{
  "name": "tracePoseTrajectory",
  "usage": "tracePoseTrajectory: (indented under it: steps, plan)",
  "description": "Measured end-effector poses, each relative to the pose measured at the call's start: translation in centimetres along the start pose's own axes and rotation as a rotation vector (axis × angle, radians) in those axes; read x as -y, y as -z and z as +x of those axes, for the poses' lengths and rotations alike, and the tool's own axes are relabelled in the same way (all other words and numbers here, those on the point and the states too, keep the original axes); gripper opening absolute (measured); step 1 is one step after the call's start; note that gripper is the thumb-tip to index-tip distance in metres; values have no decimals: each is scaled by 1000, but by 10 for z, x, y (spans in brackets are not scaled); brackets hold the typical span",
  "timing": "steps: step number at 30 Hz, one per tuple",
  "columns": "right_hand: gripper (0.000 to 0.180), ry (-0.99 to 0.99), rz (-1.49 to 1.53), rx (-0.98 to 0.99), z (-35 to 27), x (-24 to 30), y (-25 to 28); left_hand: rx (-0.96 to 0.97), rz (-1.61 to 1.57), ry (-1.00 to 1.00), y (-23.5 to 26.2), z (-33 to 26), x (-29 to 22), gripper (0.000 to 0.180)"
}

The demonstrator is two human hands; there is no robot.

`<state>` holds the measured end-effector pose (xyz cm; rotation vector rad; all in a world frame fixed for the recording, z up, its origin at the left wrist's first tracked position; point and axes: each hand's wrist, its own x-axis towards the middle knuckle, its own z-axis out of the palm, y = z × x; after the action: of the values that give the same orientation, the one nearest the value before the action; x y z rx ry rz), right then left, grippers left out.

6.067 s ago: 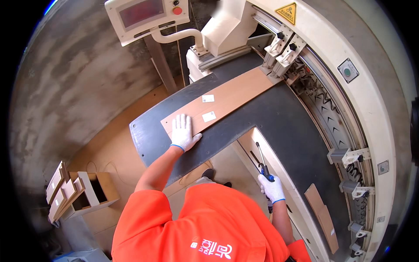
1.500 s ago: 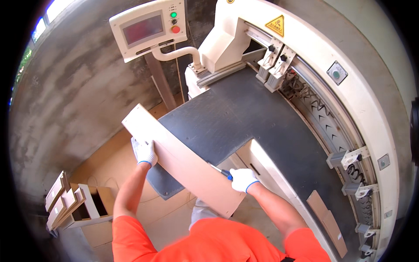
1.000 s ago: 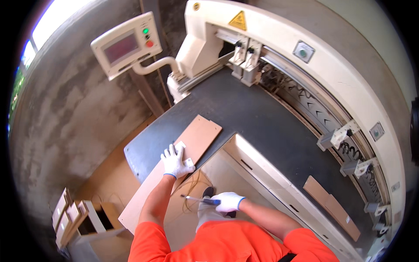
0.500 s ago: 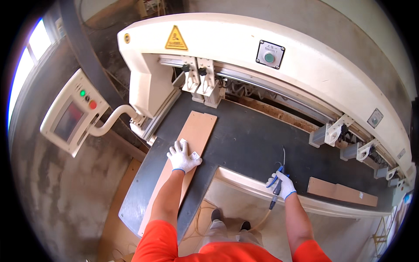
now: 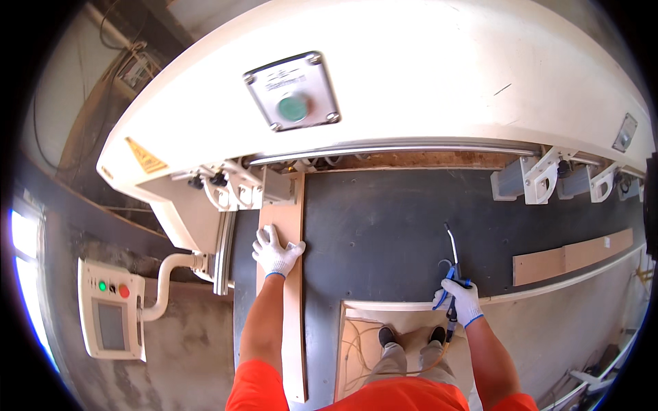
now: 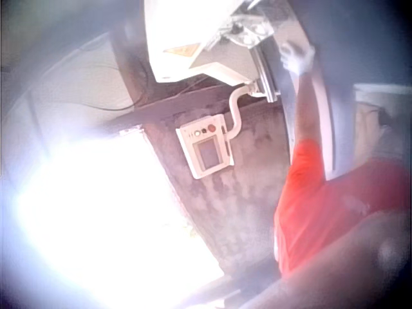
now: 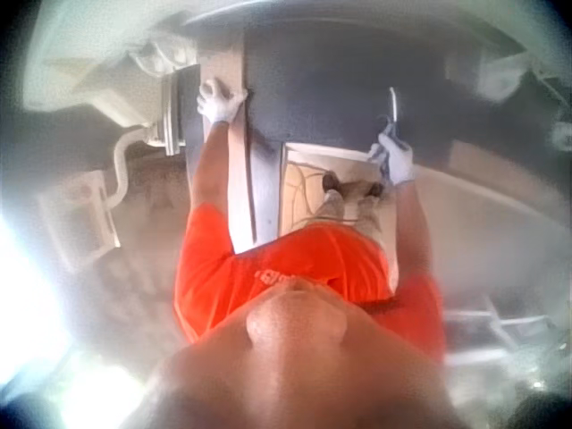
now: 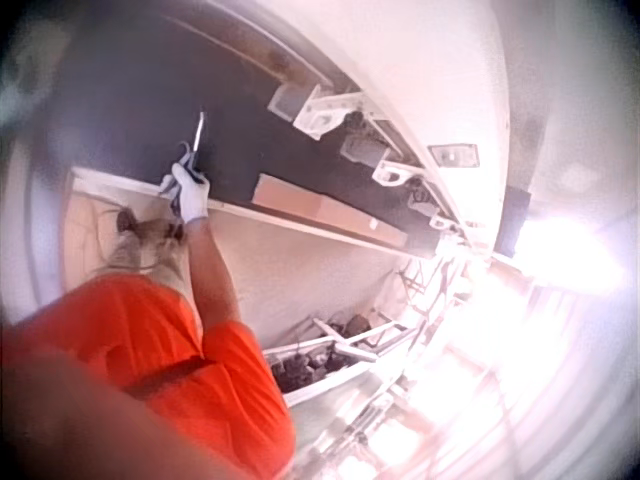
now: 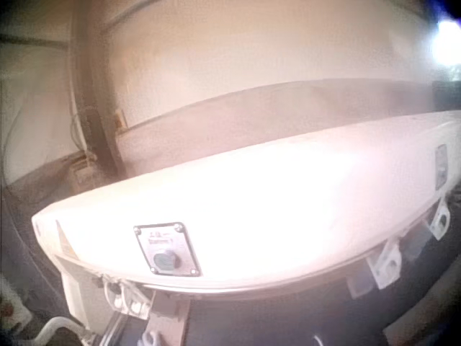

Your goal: The person places wooden boards onto a machinery belt, uses an air gun to clean the machine and boards, and manages the flow of items through the station.

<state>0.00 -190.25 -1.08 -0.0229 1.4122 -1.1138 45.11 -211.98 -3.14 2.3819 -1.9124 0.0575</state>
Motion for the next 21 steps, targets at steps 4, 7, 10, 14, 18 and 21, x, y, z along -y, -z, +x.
tracePoseTrajectory:
  steps: [4, 7, 10, 14, 18, 21]
  plan:
    - [15, 14, 2, -50, -9, 6, -9, 35, 33, -22, -6, 13, -1, 117]
    - [14, -15, -2, -81, -5, 7, -10, 73, 28, -18, -6, 19, -1, 123]
    - [13, -15, 39, -56, -6, 8, -11, 109, -1, -11, -5, 17, 4, 126]
    - [14, 23, 84, -34, 4, 1, -4, 238, 63, 62, 29, -23, -9, 130]
    - [16, 8, 83, -21, 2, 7, -8, 302, 28, 64, 41, -68, 12, 132]
    - [16, -11, 74, -42, 2, 3, -5, 214, 74, -1, 26, -90, 25, 132]
